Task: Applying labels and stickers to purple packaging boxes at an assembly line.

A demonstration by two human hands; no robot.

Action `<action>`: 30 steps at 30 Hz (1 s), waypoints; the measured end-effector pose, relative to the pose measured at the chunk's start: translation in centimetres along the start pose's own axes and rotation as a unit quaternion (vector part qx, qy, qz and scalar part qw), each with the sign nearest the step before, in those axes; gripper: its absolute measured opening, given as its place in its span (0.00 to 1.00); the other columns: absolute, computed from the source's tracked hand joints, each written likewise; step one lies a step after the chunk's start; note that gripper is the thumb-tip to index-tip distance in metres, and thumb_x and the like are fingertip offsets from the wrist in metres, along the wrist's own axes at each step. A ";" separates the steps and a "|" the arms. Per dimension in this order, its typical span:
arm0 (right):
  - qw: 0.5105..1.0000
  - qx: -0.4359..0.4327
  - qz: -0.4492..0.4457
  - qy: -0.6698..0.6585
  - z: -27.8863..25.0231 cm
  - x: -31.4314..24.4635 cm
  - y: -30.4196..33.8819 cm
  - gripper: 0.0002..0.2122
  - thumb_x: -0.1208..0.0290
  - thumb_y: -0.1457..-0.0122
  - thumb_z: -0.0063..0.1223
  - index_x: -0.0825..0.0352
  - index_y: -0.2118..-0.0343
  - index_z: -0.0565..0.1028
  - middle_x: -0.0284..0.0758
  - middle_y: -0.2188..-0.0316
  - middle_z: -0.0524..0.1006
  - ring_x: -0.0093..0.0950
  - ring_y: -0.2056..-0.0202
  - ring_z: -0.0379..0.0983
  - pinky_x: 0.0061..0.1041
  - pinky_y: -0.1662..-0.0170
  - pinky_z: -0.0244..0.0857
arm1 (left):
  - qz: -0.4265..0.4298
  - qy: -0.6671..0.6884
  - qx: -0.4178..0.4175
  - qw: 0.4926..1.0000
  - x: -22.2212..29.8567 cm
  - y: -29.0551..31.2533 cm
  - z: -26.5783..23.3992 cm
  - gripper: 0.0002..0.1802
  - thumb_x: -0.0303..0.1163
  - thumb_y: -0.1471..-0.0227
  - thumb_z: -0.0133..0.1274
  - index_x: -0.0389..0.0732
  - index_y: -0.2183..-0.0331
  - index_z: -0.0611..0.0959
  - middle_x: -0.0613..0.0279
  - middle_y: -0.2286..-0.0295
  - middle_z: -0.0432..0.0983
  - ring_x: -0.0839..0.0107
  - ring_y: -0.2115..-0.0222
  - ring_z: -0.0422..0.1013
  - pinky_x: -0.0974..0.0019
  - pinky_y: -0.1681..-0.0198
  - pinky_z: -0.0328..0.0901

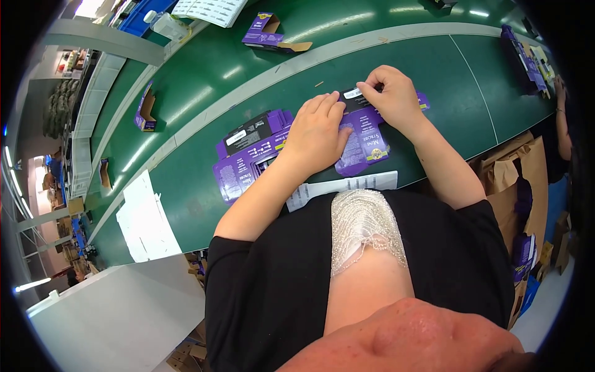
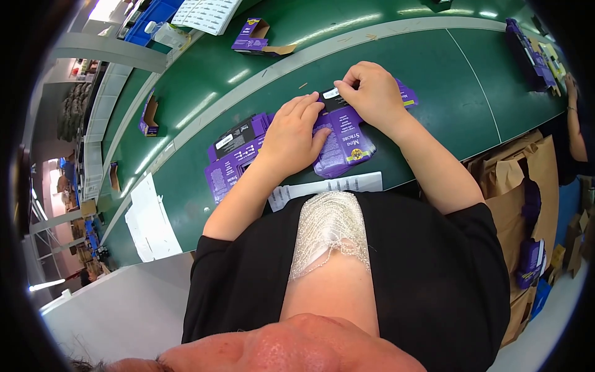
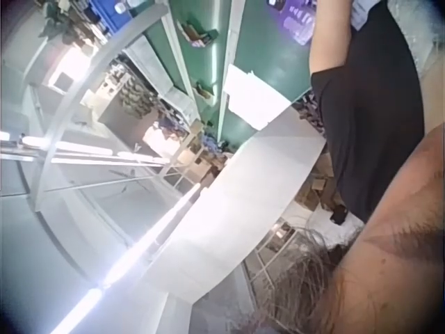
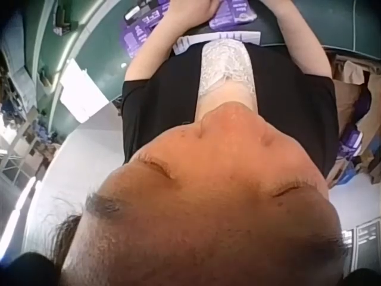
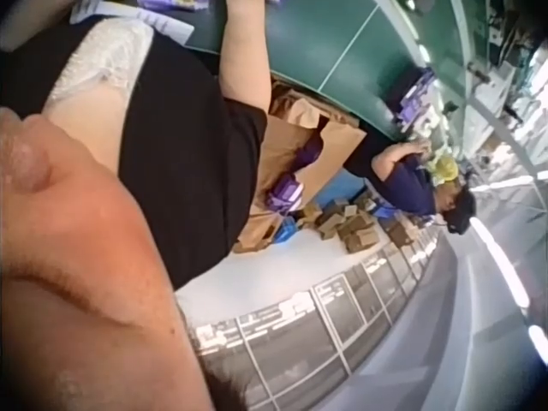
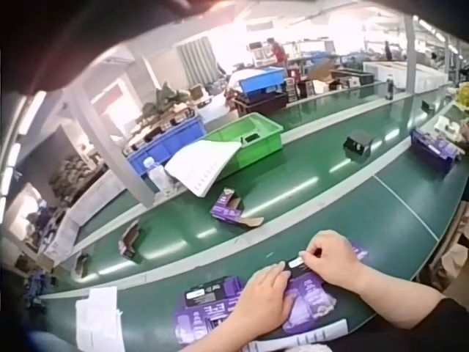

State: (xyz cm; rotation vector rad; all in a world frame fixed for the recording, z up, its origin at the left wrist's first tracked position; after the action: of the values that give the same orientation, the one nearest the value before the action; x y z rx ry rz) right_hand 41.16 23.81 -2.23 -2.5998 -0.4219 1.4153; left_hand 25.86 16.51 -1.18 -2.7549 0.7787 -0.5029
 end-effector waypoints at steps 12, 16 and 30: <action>1.000 0.001 -0.007 0.028 -0.2 -0.5 -0.1 0.09 0.71 0.47 0.60 0.67 0.81 0.76 0.30 0.78 0.73 0.28 0.73 0.68 0.26 0.69 0.64 | 0.004 0.001 0.000 1.000 0.7 -1.0 -0.1 0.25 0.37 0.50 0.59 0.34 0.52 0.78 0.50 0.53 0.73 0.55 0.53 0.70 0.59 0.45 0.63; 0.999 0.000 -0.014 0.039 -0.3 -0.5 -0.2 0.08 0.72 0.47 0.60 0.66 0.81 0.76 0.31 0.76 0.74 0.29 0.71 0.69 0.26 0.68 0.65 | 0.033 -0.032 0.038 0.998 0.9 -1.4 0.0 0.27 0.39 0.52 0.60 0.34 0.52 0.78 0.52 0.60 0.72 0.56 0.61 0.68 0.59 0.50 0.63; 0.965 -0.150 -0.166 0.136 -3.0 -1.6 0.6 0.13 0.71 0.54 0.67 0.64 0.67 0.75 0.32 0.64 0.75 0.32 0.58 0.69 0.29 0.52 0.67 | -0.014 -0.090 0.024 0.996 0.9 -3.0 0.6 0.23 0.42 0.52 0.60 0.41 0.55 0.82 0.53 0.66 0.70 0.58 0.65 0.67 0.60 0.57 0.62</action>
State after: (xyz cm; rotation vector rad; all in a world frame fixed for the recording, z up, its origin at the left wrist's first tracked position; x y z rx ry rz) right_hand 42.97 22.79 0.51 -2.7225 -1.0436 0.9299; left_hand 28.15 18.57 -0.57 -2.7229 0.6759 -0.2705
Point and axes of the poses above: each hand's wrist, its own y-axis away from the middle knuckle, its own z-axis out of the palm, x = y × z, the point moved 7 cm from there along -y, towards the middle knuckle
